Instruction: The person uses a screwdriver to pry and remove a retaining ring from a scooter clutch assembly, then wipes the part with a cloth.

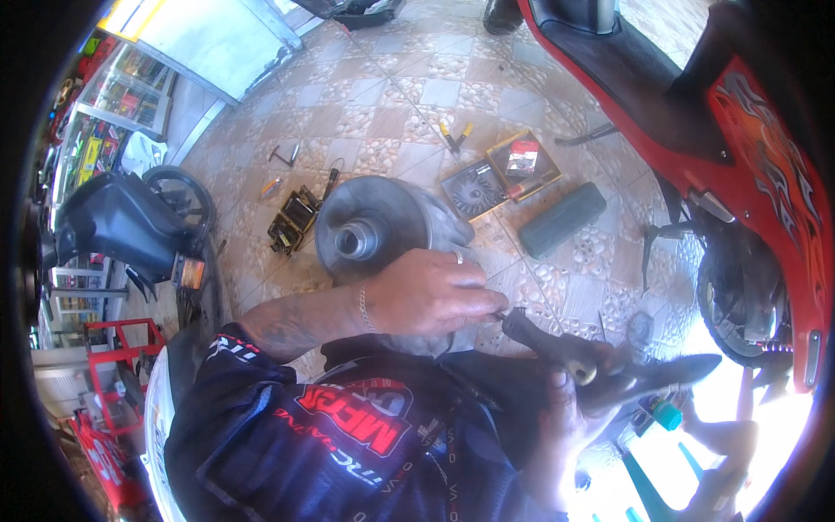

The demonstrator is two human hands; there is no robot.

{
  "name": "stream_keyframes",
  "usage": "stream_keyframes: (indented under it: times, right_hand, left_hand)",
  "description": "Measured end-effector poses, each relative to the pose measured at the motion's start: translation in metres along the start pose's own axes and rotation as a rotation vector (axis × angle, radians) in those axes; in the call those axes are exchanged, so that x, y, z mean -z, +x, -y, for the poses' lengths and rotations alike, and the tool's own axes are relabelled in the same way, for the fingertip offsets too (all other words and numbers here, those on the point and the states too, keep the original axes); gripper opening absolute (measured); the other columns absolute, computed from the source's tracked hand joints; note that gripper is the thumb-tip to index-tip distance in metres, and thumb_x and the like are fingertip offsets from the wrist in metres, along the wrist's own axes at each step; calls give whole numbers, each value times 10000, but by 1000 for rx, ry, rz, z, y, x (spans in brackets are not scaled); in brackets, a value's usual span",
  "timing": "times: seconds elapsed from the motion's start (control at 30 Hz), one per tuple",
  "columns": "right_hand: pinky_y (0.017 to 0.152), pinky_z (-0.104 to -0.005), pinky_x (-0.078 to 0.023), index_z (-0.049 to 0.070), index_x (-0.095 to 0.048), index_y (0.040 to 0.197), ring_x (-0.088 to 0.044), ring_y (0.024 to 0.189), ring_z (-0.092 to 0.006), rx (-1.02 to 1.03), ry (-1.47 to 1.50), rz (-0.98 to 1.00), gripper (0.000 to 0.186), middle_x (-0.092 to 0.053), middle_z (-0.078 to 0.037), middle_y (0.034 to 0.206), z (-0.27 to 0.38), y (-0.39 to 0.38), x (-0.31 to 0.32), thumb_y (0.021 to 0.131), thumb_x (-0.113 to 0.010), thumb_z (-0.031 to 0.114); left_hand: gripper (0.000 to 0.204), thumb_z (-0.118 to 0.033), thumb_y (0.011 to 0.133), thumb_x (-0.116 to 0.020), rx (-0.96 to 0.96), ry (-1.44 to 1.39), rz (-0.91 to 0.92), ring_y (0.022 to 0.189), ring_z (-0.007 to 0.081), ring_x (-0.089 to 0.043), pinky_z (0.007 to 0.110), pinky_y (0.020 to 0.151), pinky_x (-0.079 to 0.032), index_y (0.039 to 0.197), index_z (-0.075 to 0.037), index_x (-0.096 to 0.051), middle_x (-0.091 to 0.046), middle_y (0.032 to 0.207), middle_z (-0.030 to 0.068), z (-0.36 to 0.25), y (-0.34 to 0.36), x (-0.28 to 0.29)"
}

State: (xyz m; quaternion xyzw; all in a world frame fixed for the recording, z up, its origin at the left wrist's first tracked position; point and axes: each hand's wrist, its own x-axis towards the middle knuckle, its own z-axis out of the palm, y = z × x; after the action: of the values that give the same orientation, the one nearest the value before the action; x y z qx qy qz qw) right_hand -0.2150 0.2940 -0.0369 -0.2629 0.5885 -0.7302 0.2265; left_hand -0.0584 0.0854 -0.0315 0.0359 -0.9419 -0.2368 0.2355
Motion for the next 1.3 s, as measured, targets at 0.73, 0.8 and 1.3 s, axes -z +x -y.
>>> stream_keyframes:
  times: [0.73,0.8,1.3]
  right_hand:
    - [296,-236,-344,32,-528,1172,-426,381,-124,-837,363,109,384,-522,-89,662,40,44,-14,1075,-499,402]
    - [299,-253,-347,44,-531,1167,-435,390,-138,-877,351,60,406,-532,-99,666,43,48,-17,1071,-493,437]
    - [354,-205,-366,19,-458,1372,-436,487,-79,-416,193,83,448,-519,-62,833,25,44,57,1024,-607,260]
  left_hand:
    - [254,-344,911,-726,76,-22,-4,730,215,-635,367,627,-513,1093,-168,-720,-597,857,17,8,-4,3]
    - [241,-335,912,-726,88,-14,3,738,220,-640,369,631,-514,1080,-162,-718,-600,854,20,9,-3,3]
    - [175,-248,886,-725,151,-116,23,838,266,-662,413,712,-533,1013,-150,-655,-629,907,41,17,-3,5]
